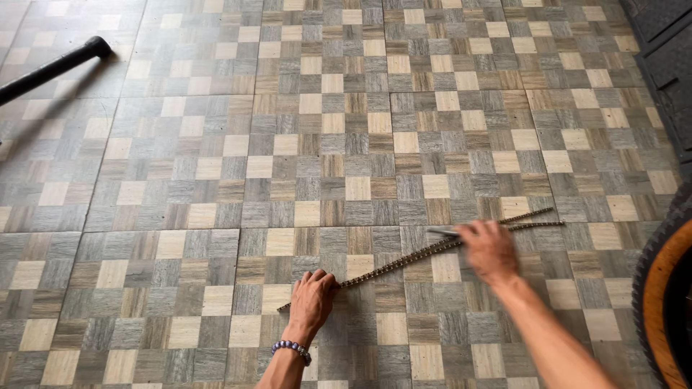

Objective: The person scrubs a bicycle chain laid out on a tiled floor using a wire brush. They repeatedly move the brush along the chain's length to remove dirt. The person then moves to a workbench, picks up the chain, and places it into a metal tray containing liquid.

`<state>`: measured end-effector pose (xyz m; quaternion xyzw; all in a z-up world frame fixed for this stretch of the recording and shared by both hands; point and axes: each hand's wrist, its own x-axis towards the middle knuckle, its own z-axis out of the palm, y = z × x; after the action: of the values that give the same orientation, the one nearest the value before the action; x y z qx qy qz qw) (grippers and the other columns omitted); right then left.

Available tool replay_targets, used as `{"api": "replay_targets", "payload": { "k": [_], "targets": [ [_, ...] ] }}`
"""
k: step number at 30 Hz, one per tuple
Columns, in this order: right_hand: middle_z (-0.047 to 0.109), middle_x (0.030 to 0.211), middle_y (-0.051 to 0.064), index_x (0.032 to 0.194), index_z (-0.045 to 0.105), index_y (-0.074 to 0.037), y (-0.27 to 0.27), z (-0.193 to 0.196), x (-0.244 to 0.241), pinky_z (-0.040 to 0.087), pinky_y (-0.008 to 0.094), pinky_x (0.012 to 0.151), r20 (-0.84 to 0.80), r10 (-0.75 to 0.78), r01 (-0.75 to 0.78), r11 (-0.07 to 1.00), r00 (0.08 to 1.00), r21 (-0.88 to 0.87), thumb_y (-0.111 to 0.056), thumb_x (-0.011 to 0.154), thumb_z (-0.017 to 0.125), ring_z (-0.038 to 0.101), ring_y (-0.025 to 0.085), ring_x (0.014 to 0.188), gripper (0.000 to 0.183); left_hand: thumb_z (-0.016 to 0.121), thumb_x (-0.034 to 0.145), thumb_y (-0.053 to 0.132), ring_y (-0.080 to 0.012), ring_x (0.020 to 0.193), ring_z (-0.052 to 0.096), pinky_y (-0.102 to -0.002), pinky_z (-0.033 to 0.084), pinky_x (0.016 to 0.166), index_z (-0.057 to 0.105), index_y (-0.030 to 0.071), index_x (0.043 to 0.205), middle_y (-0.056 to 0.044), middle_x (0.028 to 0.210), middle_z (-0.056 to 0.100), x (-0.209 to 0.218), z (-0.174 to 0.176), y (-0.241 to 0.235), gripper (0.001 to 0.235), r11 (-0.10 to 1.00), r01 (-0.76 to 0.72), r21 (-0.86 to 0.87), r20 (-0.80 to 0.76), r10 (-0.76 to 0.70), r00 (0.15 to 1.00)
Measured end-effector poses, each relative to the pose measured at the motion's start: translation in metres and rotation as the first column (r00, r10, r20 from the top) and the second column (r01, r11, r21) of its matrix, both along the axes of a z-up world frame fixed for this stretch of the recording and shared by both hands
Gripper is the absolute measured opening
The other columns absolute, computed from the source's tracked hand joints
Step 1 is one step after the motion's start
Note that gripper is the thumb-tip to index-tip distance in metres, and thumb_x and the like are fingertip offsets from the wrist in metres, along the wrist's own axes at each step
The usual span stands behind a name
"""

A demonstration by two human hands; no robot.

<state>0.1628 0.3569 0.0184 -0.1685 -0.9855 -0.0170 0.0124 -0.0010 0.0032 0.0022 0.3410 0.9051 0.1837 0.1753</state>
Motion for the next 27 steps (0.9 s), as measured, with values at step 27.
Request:
{"api": "replay_targets", "payload": {
  "k": [27],
  "targets": [
    [0.067,0.108,0.003,0.122,0.073,-0.023,-0.018,0.008,-0.016,0.051,0.037,0.087,-0.152,0.093,-0.104,0.992,0.984,-0.066,-0.009,0.096,0.055,0.057,0.022,0.098,0.035,0.070,0.090,0.032,-0.0239,0.104,0.055,-0.040,0.046,0.089,0.066,0.016,0.122,-0.005,0.115,0.063,0.035,-0.030,0.057,0.036,0.997,0.034,0.065,-0.095,-0.028,0.995]
  ]
}}
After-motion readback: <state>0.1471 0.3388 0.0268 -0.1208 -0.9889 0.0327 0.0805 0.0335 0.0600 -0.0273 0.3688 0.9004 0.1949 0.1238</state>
